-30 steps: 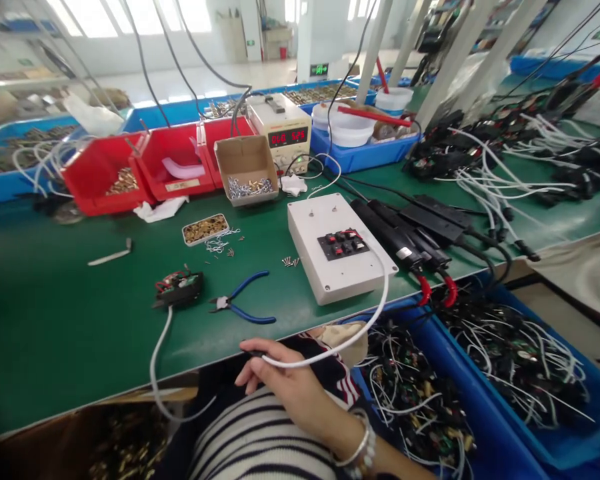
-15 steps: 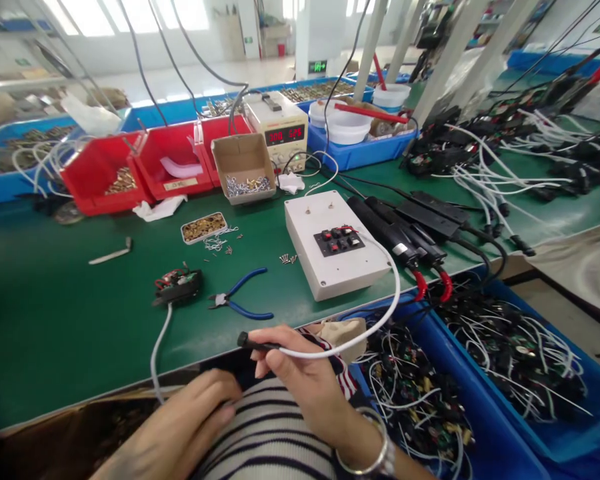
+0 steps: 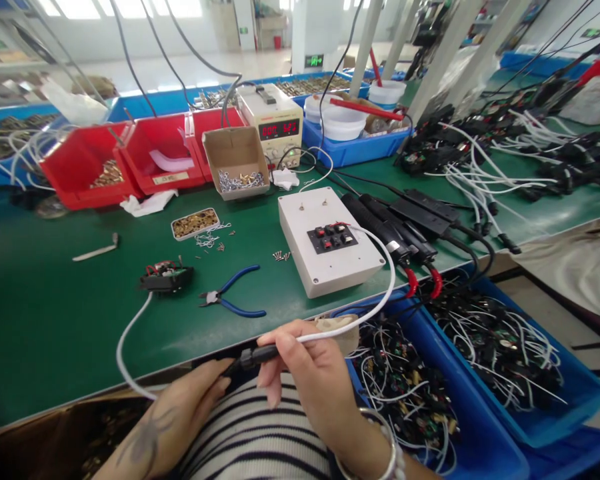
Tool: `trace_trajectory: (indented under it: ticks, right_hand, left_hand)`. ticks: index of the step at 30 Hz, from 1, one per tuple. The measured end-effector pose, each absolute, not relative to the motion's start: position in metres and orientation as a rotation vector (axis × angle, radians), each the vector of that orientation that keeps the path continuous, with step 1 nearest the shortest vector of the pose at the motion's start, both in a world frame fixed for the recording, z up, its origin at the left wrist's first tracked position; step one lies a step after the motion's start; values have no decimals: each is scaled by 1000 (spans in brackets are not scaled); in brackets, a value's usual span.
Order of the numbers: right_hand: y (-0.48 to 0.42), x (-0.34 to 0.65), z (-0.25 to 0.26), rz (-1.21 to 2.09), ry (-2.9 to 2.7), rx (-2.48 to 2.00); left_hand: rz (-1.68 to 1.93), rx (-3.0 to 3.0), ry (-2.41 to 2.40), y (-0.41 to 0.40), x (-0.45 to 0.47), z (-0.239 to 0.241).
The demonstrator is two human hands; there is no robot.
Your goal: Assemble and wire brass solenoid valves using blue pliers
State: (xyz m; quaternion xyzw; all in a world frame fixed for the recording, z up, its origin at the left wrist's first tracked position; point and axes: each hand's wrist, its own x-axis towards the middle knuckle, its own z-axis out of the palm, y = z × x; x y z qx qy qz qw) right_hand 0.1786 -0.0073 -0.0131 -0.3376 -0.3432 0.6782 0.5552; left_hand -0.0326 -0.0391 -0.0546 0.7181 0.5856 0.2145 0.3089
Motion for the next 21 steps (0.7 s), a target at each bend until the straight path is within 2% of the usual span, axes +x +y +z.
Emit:
trace_trajectory:
  ticks: [3,6,11,21]
  right_hand:
    - [-6,181,-12,1479,-910,-836]
    - [-5,183,-9,1407,-961,-863]
    - [-6,184,-6,1399,-958,-888]
    - [-2,188,-6,1414,-1039,-898]
  left_hand:
    - [485,1806,1510,-35,-18,-19]
    - [607,1893,1576,-35,-12,-4]
    - [821,2117,1453,-37,-9,-1]
    - [787,2069,1475,-41,-6,2]
